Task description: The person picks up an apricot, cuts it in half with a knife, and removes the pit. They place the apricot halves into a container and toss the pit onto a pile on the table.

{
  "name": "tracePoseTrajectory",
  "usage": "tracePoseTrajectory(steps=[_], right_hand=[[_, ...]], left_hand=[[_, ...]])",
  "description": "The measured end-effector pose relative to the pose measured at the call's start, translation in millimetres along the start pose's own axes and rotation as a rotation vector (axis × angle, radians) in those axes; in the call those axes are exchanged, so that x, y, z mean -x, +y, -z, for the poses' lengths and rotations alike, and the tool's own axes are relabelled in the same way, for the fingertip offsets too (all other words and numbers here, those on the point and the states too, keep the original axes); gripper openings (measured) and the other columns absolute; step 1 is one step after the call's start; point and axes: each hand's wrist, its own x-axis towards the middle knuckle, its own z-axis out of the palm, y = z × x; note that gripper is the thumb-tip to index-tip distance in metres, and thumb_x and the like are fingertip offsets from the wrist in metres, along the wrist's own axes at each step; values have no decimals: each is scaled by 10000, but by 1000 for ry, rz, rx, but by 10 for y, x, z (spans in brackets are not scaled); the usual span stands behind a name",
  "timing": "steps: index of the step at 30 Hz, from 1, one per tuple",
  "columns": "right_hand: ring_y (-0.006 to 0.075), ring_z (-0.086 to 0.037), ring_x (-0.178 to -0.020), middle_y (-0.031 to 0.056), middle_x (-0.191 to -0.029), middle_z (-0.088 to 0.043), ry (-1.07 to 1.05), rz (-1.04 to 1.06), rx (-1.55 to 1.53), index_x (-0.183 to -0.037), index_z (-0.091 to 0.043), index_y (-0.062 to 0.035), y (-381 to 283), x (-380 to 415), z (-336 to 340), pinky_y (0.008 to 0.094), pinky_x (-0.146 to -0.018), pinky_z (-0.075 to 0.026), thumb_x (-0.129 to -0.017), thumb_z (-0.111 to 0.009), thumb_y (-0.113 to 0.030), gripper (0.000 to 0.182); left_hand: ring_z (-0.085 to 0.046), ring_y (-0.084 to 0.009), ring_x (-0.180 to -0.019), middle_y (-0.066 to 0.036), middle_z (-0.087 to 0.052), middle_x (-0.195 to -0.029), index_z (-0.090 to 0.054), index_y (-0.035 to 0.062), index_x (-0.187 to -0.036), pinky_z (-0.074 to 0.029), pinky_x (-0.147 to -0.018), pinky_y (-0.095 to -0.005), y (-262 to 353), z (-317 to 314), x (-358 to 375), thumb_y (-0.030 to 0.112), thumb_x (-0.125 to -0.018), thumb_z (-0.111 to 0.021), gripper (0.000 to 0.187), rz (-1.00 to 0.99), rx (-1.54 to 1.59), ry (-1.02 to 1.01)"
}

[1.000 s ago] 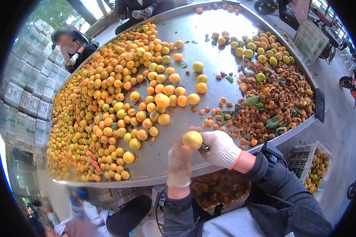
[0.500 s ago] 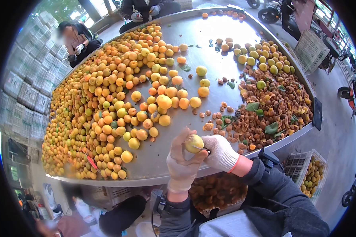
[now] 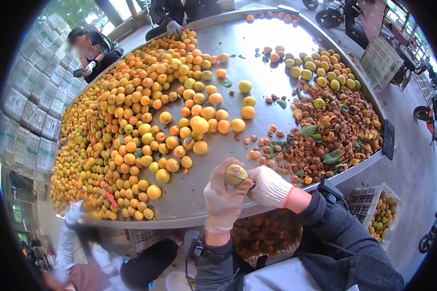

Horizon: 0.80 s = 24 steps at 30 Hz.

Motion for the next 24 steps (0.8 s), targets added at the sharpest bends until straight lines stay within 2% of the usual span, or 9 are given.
tracePoseTrajectory(steps=[1, 7, 11, 13, 16, 17, 19, 23, 24], right_hand=[[388, -618, -691, 192, -754, -638, 15, 12, -38, -858, -666, -70, 17, -2, -10, 413, -627, -497, -757, -633, -117, 116], [387, -624, -696, 184, -761, -646, 127, -77, 20, -896, -669, -75, -30, 0, -56, 412, -628, -500, -777, -622, -116, 135], [377, -637, -733, 183, -776, -652, 127, -66, -16, -974, -669, -101, -44, 12, -1, 407, -639, -511, -769, -630, -99, 209], [356, -654, -748, 187, -798, -661, 70, 3, -113, -1045, -664, -96, -64, 51, 95, 383, -661, -512, -785, -609, -83, 267], [379, -637, -759, 205, -805, -654, -90, -83, -179, -981, -673, -85, -53, 44, 201, 398, -673, -500, -802, -613, -114, 191], [379, -637, -759, 205, -805, -654, -87, -86, -181, -981, -673, -85, -42, 45, 155, 398, -673, -500, -802, -613, -114, 191], [381, -636, -751, 203, -808, -655, 95, -63, -237, -969, -673, -78, -35, 26, -1, 391, -661, -497, -803, -619, -114, 178], [381, -636, -750, 202, -800, -653, 110, -106, -235, -941, -671, -66, -38, -5, -53, 386, -656, -495, -802, -628, -123, 156], [367, -649, -770, 197, -820, -660, 103, -72, -230, -1013, -661, -65, -25, 3, -58, 379, -664, -502, -788, -628, -105, 231]], left_hand=[[-602, -193, -995, -117, -636, -1074, -535, -8, -1250, -505, -835, -284, -5, -26, -1, 90, -806, -756, 506, 94, 210, 26], [-601, -209, -1033, -117, -624, -1118, -516, 2, -1281, -491, -881, -293, -102, -41, -63, 50, -799, -749, 538, 257, 644, 105], [-587, -201, -1053, -115, -617, -1140, -504, 2, -1292, -486, -885, -286, 9, -104, -53, 67, -801, -754, 555, 223, 588, 159], [-578, -200, -1062, -118, -612, -1153, -489, 7, -1304, -480, -894, -287, -44, -78, -11, 114, -817, -751, 563, -43, 88, 22], [-583, -192, -1040, -128, -616, -1148, -480, -1, -1304, -479, -886, -285, -111, -51, 0, 167, -835, -741, 562, -20, 63, -16], [-583, -192, -1040, -128, -616, -1148, -480, -1, -1304, -479, -886, -285, -100, -72, -4, 167, -835, -741, 562, -19, 63, -20], [-577, -201, -1099, -144, -589, -1192, -459, -16, -1319, -457, -946, -281, -65, -135, -16, 74, -844, -713, 546, 232, 519, 94], [-574, -202, -1105, -148, -591, -1187, -463, -14, -1315, -455, -951, -285, -83, -204, -6, 87, -837, -724, 554, 246, 565, 152], [-583, -196, -1064, -143, -616, -1143, -469, -14, -1306, -460, -924, -286, -87, -228, 5, 149, -837, -736, 564, 193, 503, 167]])
